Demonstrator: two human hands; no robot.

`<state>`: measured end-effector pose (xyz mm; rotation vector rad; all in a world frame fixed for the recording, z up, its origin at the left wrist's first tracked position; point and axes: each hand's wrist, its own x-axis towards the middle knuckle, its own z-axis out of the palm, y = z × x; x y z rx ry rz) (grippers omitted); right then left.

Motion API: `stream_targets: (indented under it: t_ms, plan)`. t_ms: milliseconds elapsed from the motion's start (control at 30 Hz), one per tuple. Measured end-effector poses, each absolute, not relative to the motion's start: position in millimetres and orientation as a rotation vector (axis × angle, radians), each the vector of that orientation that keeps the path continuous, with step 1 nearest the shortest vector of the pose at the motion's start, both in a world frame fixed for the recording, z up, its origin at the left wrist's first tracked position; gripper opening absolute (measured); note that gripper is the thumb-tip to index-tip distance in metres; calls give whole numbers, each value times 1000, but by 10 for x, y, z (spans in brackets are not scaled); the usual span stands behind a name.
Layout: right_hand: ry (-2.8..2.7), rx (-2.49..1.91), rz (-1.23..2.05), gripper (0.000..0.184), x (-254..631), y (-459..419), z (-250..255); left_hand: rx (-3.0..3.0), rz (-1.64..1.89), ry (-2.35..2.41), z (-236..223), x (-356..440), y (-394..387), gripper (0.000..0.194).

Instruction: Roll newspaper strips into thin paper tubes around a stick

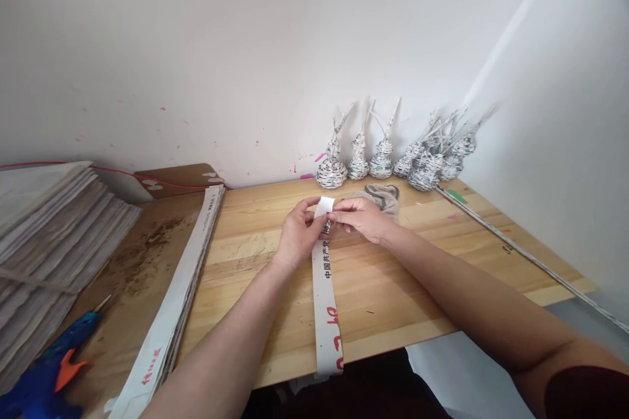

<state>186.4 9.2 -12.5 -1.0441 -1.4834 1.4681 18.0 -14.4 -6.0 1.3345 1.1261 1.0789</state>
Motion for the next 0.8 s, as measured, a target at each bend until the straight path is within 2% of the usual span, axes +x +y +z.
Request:
stream_targets:
  t_ms: [300, 600, 667, 800]
  plan:
    - [-1371, -1072, 1507, 31, 1827, 72, -119, 1276, 1031, 1098, -109, 195, -142, 52]
    - [-1301, -1175, 1454, 32, 1795, 48, -139, 1557, 1099, 1228, -226, 172, -134, 54]
    - [-1269, -1166, 1435, 32, 1776, 37, -137, 1490, 1070, 1211, -216, 188, -139, 50]
    - [-1283, -1133, 1341, 31, 1714, -18, -96, 1360, 999, 1165, -193, 197, -129, 30]
